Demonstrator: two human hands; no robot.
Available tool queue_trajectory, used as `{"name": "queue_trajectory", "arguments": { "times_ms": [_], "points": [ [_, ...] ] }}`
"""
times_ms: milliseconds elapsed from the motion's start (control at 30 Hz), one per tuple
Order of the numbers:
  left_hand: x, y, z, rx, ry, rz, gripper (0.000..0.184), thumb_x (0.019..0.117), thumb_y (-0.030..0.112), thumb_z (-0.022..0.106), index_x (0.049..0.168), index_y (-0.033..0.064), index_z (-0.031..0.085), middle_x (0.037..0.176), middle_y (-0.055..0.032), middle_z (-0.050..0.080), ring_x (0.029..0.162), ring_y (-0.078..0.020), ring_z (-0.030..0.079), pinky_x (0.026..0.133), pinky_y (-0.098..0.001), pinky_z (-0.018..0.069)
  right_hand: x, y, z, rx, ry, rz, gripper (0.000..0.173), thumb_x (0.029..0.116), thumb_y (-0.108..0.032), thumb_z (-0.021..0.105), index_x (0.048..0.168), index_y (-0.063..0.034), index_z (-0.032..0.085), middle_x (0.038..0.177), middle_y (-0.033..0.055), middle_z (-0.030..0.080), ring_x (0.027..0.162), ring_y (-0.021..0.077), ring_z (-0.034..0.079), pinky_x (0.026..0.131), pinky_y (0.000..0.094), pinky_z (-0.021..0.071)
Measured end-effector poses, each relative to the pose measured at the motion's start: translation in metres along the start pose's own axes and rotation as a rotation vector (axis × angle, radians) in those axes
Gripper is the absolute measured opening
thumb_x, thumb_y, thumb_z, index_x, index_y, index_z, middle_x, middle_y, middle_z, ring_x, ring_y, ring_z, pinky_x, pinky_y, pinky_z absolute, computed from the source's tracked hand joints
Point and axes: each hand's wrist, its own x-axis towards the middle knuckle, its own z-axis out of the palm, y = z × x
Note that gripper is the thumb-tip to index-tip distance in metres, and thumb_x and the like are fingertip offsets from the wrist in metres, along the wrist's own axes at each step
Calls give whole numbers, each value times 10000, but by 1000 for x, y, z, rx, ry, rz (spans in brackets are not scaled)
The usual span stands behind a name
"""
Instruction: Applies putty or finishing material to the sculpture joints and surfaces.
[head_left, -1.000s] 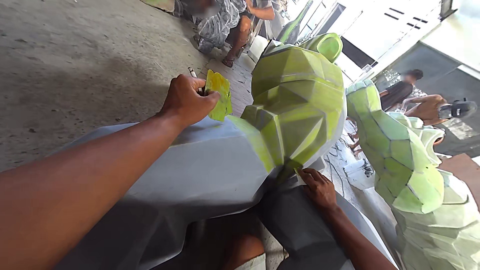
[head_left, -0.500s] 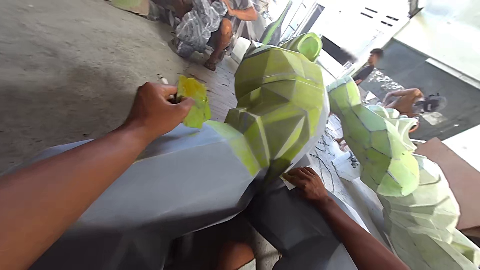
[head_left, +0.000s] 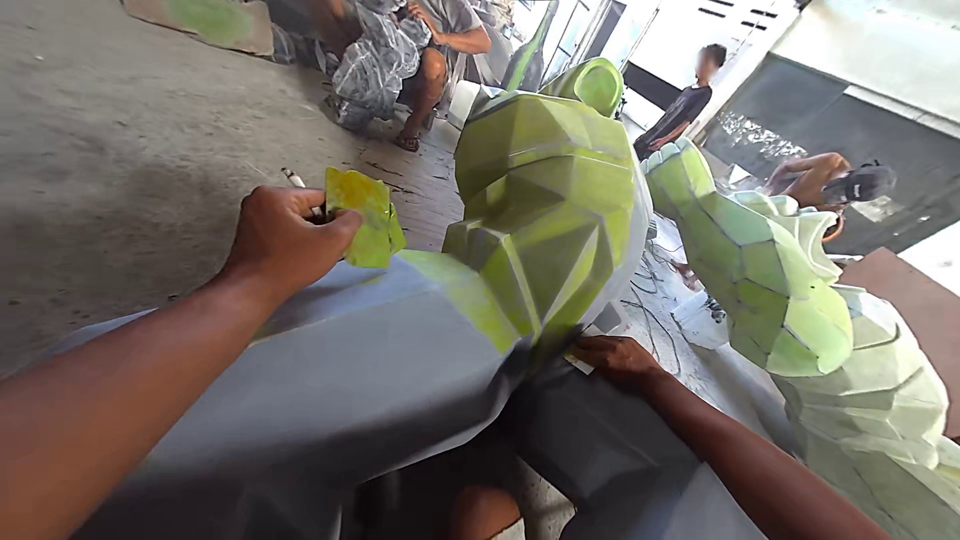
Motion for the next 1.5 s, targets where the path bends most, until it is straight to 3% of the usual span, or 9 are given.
{"name": "queue_trajectory", "arguments": {
  "times_ms": [200, 333, 600, 733, 900, 1067, 1233, 1367, 1500],
  "points": [
    [1, 0, 0, -27, 14, -11, 289, 965, 323, 606, 784, 104, 659, 642, -44, 584, 545, -166, 541, 523, -451, 429, -4, 9, -7, -45, -31, -34, 315, 917, -102, 674, 1201, -216, 748, 1204, 7, 724, 1155, 164, 681, 994, 365, 567],
    [0, 2, 1, -39, 13, -10, 265, 966, 309, 612, 798, 114, 672, 650, -31, 589, 553, -146, 538, 534, -432, 432, -4, 15, -9, -47, 66, -80, 267, 911, -175, 671, 1162, -212, 755, 1140, -3, 720, 1105, 152, 679, 957, 336, 574],
    [3, -1, 0, -26, 0, 1, 287, 967, 321, 612, 789, 101, 662, 659, -43, 596, 567, -162, 552, 546, -451, 435, 8, 0, -2, 26, -1, 26, 306, 922, -158, 605, 1187, -201, 752, 1234, 7, 704, 1216, 168, 635, 1052, 380, 519],
    [2, 1, 0, -36, 9, -4, 276, 965, 307, 611, 782, 107, 657, 653, -31, 589, 562, -144, 544, 545, -431, 430, 5, 4, -10, 7, -28, -37, 283, 938, -191, 602, 1181, -213, 746, 1212, -15, 700, 1179, 150, 643, 1018, 358, 533],
    [4, -1, 3, -47, 11, 3, 262, 956, 316, 620, 796, 116, 674, 670, -20, 606, 581, -134, 564, 559, -429, 451, 10, -17, 6, 73, 107, -59, 312, 949, -158, 649, 1247, -204, 729, 1234, 25, 699, 1172, 163, 664, 979, 346, 575],
    [4, -1, 1, -36, -2, -4, 258, 956, 319, 615, 812, 118, 688, 676, -20, 614, 580, -131, 565, 562, -427, 452, 17, -30, 9, 20, -6, -24, 311, 926, -145, 680, 1224, -207, 743, 1212, 6, 728, 1126, 175, 698, 896, 386, 610],
    [5, -2, 0, -53, 21, -7, 256, 955, 315, 623, 803, 119, 686, 673, -22, 621, 580, -132, 574, 558, -425, 460, 14, -22, -6, 17, -82, -64, 310, 904, -119, 668, 1197, -192, 741, 1160, 21, 722, 1105, 188, 690, 924, 387, 592],
    [4, 2, 2, -71, 23, 6, 242, 950, 295, 628, 784, 124, 674, 661, -7, 607, 572, -115, 563, 551, -404, 451, 12, -14, 1, 23, 70, -41, 295, 932, -168, 646, 1207, -196, 747, 1194, 16, 721, 1140, 167, 685, 939, 360, 593],
    [3, 3, -1, -69, 9, 12, 243, 953, 297, 625, 810, 113, 689, 685, -25, 621, 601, -136, 580, 577, -429, 463, 18, -23, 9, 51, 16, 28, 325, 900, -115, 654, 1197, -206, 751, 1205, 23, 713, 1166, 182, 670, 963, 381, 581]
  ]
}}
